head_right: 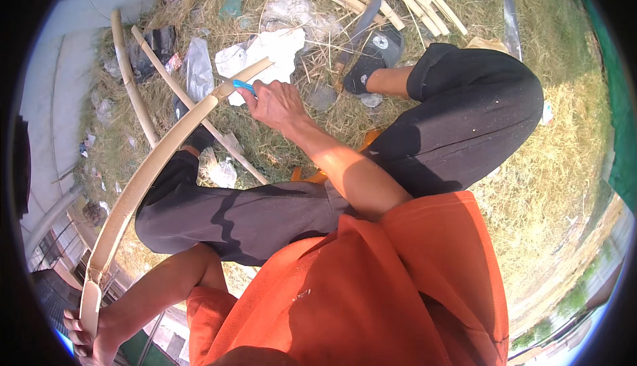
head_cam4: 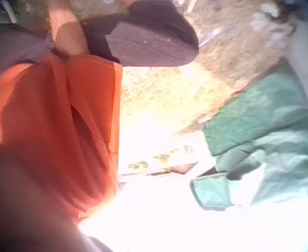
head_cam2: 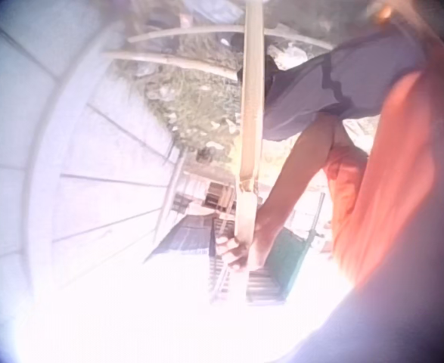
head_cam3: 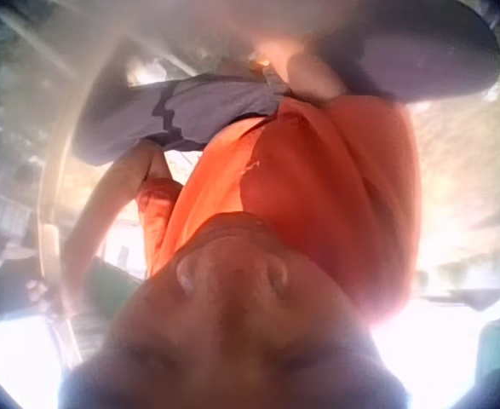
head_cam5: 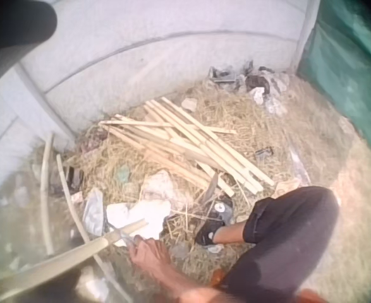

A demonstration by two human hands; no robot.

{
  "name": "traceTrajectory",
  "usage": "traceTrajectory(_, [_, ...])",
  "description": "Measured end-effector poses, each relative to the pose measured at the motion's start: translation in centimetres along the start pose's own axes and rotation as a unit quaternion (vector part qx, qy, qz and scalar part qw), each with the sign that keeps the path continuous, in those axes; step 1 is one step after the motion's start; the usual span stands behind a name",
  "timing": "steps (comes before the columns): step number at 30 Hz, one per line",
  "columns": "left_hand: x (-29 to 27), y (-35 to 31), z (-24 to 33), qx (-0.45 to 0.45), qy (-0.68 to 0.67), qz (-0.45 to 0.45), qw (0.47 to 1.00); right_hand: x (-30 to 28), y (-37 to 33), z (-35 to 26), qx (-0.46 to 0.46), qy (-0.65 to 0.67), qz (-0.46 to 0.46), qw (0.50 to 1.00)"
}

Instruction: The person sits on the ground and uses a knife to sharpen the ends of bamboo sticks. They hold each stick with one hand and carefully shave the wood with the other, rotating the stick to shape the tip. Finished sticks are placed aside.

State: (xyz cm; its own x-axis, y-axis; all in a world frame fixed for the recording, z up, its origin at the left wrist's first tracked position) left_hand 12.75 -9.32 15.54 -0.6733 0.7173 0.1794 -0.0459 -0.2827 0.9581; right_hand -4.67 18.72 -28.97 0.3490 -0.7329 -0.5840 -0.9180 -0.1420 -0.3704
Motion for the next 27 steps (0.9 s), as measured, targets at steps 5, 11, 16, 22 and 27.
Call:
traceTrajectory(5, [0.8, -1.1, 0.8, 0.006, 0.079, 0.082, 0.994, 1.0, 1.4, 2.5, 0.068, -0.039, 0.019, 0.997])
traceTrajectory(11, [3.6, -3.6, 1.1, 0.021, 0.041, 0.031, 0.998, -1.2, 1.8, 8.9, 0.189, -0.052, 0.101, 0.975])
traceTrajectory(16, [2.3, -2.0, 1.1, 0.050, -0.009, -0.202, 0.978, 0.1, 1.1, 2.6, 0.057, 0.052, -0.063, 0.995])
traceTrajectory(22, [1.5, -2.1, 0.9, 0.014, 0.038, -0.013, 0.999, 1.2, 1.3, 2.7, 0.065, -0.020, -0.016, 0.998])
traceTrajectory(27, [0.5, -0.9, 1.4, -0.038, 0.025, 0.053, 0.998, 1.3, 1.5, 7.7, 0.117, -0.059, 0.024, 0.991])
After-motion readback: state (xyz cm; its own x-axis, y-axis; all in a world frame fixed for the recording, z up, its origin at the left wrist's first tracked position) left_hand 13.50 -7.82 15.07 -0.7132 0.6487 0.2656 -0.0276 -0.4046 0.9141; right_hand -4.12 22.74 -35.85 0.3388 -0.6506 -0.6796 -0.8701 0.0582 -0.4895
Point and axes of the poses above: each hand's wrist, its own y-axis towards the middle knuckle, its own x-axis out of the palm, z = x × y, the point moved 3 cm from there along y, towards the middle knuckle, and after that the axes turned 15 degrees about x, right-handed, at the moved point
